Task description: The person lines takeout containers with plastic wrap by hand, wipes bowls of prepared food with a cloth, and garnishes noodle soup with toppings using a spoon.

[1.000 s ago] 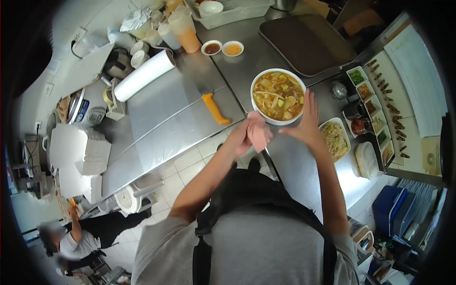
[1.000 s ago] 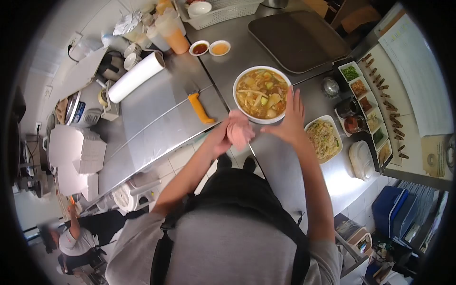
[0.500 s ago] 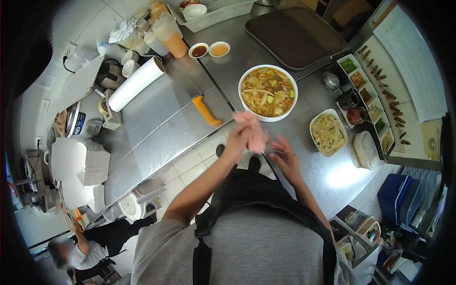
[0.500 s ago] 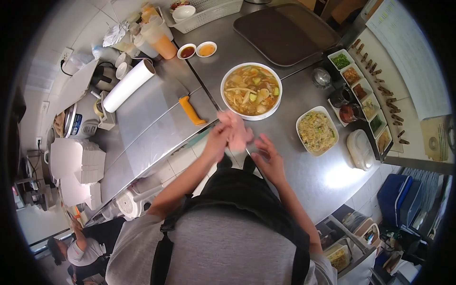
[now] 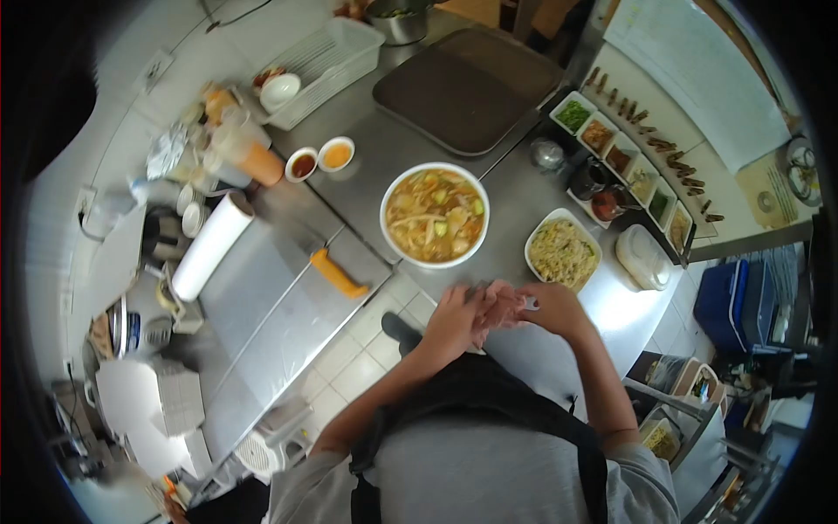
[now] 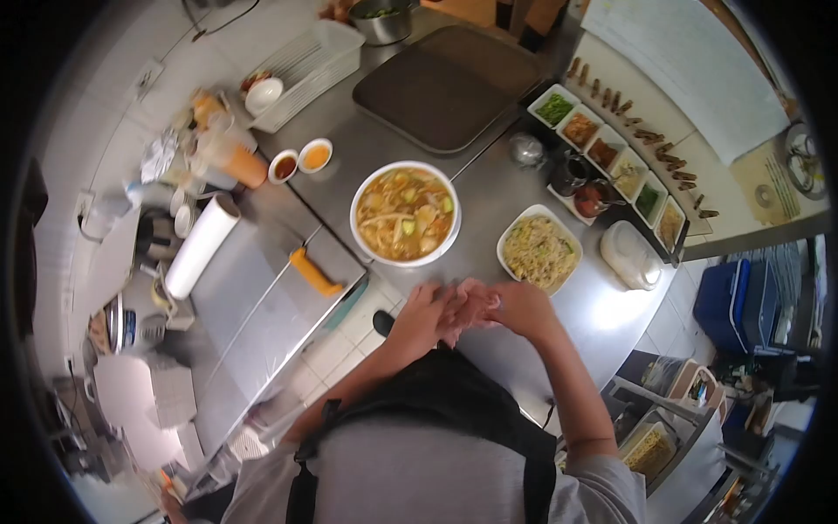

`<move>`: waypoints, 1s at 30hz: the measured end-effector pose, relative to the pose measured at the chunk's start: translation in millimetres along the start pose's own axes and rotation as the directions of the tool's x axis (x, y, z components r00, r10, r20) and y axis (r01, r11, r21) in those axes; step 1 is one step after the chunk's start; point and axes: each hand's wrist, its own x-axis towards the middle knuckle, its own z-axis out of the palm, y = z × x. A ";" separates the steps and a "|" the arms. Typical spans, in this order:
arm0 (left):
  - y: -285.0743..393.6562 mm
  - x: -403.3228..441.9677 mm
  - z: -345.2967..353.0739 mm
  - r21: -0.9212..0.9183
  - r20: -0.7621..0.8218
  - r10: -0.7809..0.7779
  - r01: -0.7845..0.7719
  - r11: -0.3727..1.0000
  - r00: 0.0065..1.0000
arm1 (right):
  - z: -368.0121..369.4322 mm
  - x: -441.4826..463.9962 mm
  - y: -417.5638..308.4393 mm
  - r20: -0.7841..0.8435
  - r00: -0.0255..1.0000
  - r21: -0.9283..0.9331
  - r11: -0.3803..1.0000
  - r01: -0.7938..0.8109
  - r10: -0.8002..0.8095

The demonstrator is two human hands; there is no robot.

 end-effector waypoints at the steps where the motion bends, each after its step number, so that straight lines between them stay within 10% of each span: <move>1: -17.4 -14.2 8.9 -0.050 0.013 -0.055 0.055 0.997 0.998 | -19.7 3.0 0.8 -0.144 0.988 0.042 0.998 0.054 -0.048; 3: -41.7 -24.7 15.2 -0.436 0.046 -0.363 0.346 0.831 0.931 | -74.1 23.4 -7.0 -0.271 0.962 0.153 0.988 0.007 0.035; 5: -54.5 -24.3 15.9 -0.841 0.339 -0.692 0.534 0.079 0.637 | -110.6 67.7 21.7 -0.549 0.836 0.124 0.991 0.058 0.020; 8: -66.4 -2.2 16.1 -0.933 0.183 -0.638 0.336 0.126 0.748 | -168.6 140.1 52.8 -0.802 0.590 -0.081 0.996 0.038 -0.088; 13: -94.3 25.0 28.7 -0.932 0.164 -0.679 0.338 0.130 0.715 | -197.7 221.6 130.4 -0.365 0.900 0.015 0.968 -0.251 0.239; 16: -94.2 27.9 25.9 -0.935 0.143 -0.710 0.328 0.131 0.690 | -196.9 235.0 150.9 -0.152 0.876 0.610 0.741 -0.281 0.458; 18: -94.0 37.3 22.5 -0.937 0.117 -0.741 0.320 0.138 0.662 | -198.4 256.1 183.1 -0.439 0.823 0.155 0.932 -0.326 0.361; 22: -115.9 49.0 17.7 -0.924 0.147 -0.657 0.339 0.175 0.740 | -204.6 247.8 178.0 -0.598 0.796 -0.334 0.875 -0.350 0.091; 25: -124.2 64.5 8.9 -0.909 0.182 -0.642 0.376 0.180 0.745 | -219.4 227.7 161.6 -0.330 0.887 0.273 0.933 -0.236 0.322; 30: -132.2 77.8 -4.6 -0.842 0.289 -0.613 0.500 0.202 0.735 | -213.6 213.5 183.3 -0.220 0.913 0.781 0.623 -0.045 0.342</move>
